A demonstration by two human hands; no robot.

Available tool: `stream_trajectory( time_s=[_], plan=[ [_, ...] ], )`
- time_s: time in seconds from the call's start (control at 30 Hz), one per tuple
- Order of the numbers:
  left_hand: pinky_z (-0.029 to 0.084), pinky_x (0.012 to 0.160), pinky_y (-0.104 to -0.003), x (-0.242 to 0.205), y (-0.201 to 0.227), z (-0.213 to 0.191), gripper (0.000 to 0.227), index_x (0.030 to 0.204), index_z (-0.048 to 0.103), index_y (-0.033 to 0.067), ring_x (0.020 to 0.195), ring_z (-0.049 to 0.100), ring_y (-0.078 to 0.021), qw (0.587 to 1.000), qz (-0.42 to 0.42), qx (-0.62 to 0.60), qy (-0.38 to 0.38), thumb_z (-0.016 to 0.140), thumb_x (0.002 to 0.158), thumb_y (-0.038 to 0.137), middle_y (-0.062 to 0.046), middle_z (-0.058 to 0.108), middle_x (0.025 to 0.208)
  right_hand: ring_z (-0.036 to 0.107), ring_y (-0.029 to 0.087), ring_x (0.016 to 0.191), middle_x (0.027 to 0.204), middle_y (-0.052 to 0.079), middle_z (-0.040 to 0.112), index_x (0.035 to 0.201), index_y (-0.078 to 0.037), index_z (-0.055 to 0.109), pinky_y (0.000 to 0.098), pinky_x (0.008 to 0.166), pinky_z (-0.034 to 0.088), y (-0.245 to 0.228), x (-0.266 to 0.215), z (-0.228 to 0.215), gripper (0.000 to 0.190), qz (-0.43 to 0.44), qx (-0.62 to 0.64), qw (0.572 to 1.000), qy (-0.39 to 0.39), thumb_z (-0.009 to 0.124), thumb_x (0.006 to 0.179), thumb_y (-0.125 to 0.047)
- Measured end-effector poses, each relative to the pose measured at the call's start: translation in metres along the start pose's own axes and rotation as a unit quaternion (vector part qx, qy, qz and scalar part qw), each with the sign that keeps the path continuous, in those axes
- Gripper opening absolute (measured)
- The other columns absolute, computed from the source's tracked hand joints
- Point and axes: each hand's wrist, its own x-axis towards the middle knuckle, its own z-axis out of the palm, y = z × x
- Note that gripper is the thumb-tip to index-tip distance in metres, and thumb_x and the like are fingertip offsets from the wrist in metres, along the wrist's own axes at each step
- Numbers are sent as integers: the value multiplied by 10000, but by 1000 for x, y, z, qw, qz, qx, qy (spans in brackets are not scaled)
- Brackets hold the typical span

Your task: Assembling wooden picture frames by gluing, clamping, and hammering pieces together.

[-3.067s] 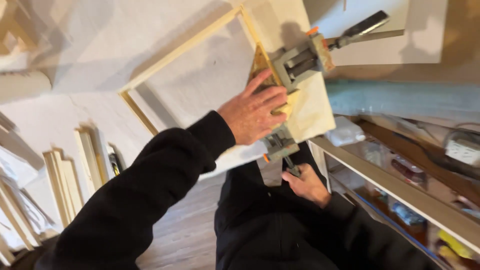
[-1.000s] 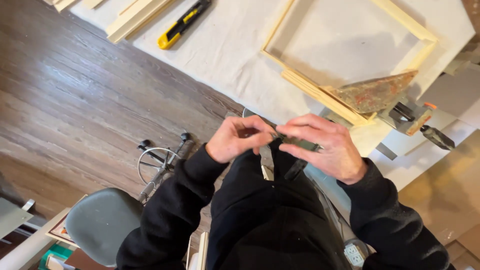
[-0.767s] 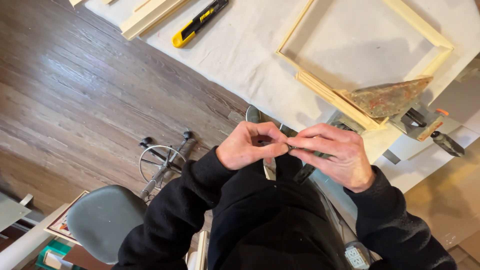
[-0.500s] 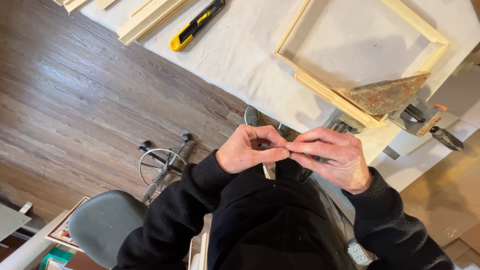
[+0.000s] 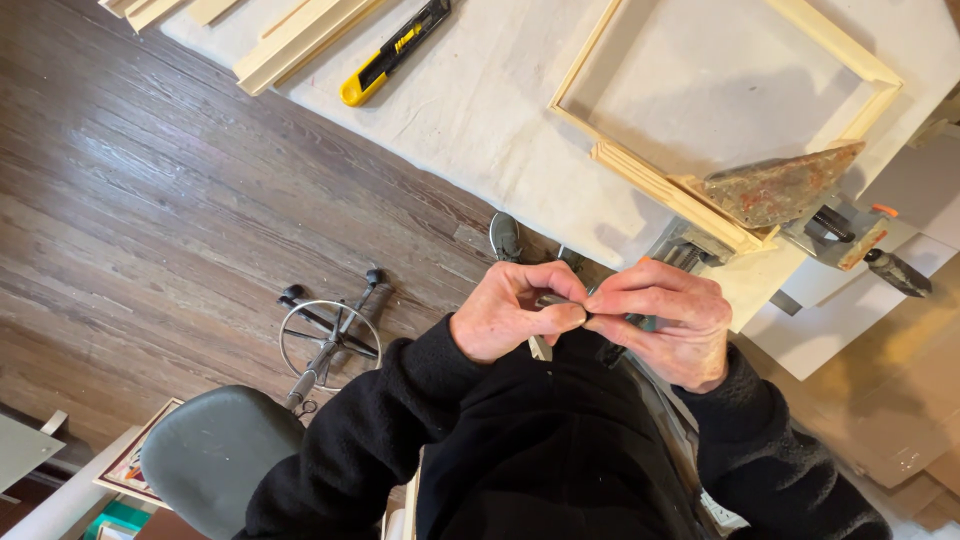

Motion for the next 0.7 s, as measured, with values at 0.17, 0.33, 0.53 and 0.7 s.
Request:
stream_trajectory(
  time_s=[0.17, 0.33, 0.53, 0.7],
  plan=[
    [485, 643, -220, 0, -5, -1, 82, 993, 719, 3, 703, 608, -66, 999, -17, -44, -8, 718, 937, 62, -2, 671, 889, 723, 152, 829, 959, 68, 730, 957, -69, 746, 271, 734, 598, 0, -1, -2, 296, -20, 10, 1000, 7, 887, 719, 36],
    [507, 616, -233, 9, -7, -16, 117, 1032, 731, 3, 673, 619, -85, 994, -14, -112, -11, 733, 949, 86, -25, 705, 885, 732, 155, 819, 962, 60, 724, 945, -58, 720, 271, 719, 611, 6, -4, -3, 223, -12, 60, 998, 2, 853, 782, 16],
    [598, 632, -251, 66, -9, -83, 152, 1011, 770, 67, 739, 725, -111, 880, 203, 387, 186, 796, 891, 157, -21, 764, 911, 548, 118, 757, 944, 54, 574, 1022, -71, 630, 205, 552, 436, 22, -30, 4, 141, 308, 600, 717, 176, 723, 957, -154],
    [527, 799, -367, 94, -14, -116, 187, 1123, 736, 88, 901, 643, -240, 646, 236, 687, 233, 768, 963, 180, -48, 676, 957, 488, 76, 756, 922, 13, 532, 1073, -87, 606, 180, 537, 395, 7, -24, 9, 181, 354, 623, 673, 184, 706, 978, -205]
  ],
)
